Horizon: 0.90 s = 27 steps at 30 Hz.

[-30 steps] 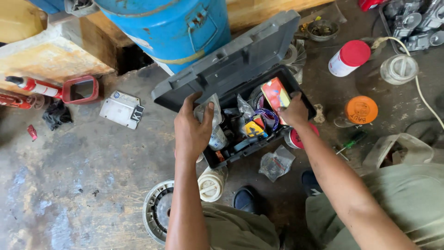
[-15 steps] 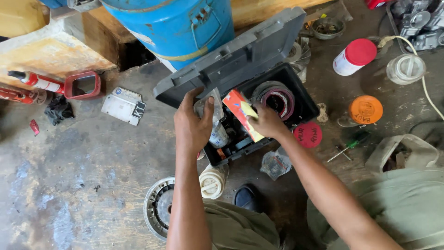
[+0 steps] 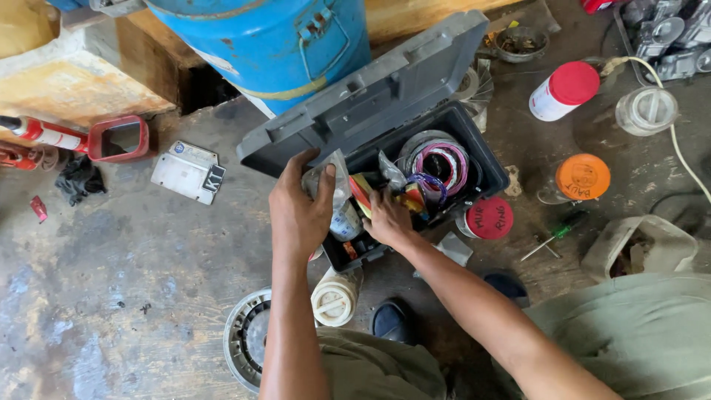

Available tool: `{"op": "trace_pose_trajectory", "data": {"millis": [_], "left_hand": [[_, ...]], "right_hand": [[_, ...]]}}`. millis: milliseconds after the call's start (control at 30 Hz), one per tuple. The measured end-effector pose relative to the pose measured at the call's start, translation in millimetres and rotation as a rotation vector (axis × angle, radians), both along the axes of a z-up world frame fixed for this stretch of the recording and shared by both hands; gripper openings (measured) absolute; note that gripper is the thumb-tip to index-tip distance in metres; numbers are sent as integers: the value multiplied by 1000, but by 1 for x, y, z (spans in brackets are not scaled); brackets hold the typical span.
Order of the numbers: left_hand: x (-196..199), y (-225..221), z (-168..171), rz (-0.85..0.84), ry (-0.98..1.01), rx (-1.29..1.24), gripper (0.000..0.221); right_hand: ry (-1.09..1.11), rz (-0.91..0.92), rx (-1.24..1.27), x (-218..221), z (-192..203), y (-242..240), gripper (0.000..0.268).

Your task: Searching through a toolbox for specific motorcycle components and inspecting them

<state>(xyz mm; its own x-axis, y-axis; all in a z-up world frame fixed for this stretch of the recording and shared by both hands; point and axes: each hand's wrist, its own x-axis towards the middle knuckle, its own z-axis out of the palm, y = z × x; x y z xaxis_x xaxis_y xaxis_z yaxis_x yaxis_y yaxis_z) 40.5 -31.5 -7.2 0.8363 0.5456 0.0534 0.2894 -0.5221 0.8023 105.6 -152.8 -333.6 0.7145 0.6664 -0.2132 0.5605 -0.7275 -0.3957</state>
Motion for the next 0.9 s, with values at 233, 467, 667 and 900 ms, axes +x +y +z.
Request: {"op": "trace_pose_trajectory", "data": {"millis": [233, 467, 667, 900], "left_hand": [[4, -2, -4, -27, 17, 20, 41], [11, -5, -17, -60, -8, 63, 35], [16, -11, -21, -91, -41, 81, 32], [23, -9, -29, -80, -30, 93, 29]], "right_hand": [[-195, -153, 424, 13, 4, -25, 16], [-548, -252, 504, 130, 16, -93, 39], [-375, 27, -1, 185, -26, -103, 69], [-397, -6, -58, 220, -50, -89, 68]]}}
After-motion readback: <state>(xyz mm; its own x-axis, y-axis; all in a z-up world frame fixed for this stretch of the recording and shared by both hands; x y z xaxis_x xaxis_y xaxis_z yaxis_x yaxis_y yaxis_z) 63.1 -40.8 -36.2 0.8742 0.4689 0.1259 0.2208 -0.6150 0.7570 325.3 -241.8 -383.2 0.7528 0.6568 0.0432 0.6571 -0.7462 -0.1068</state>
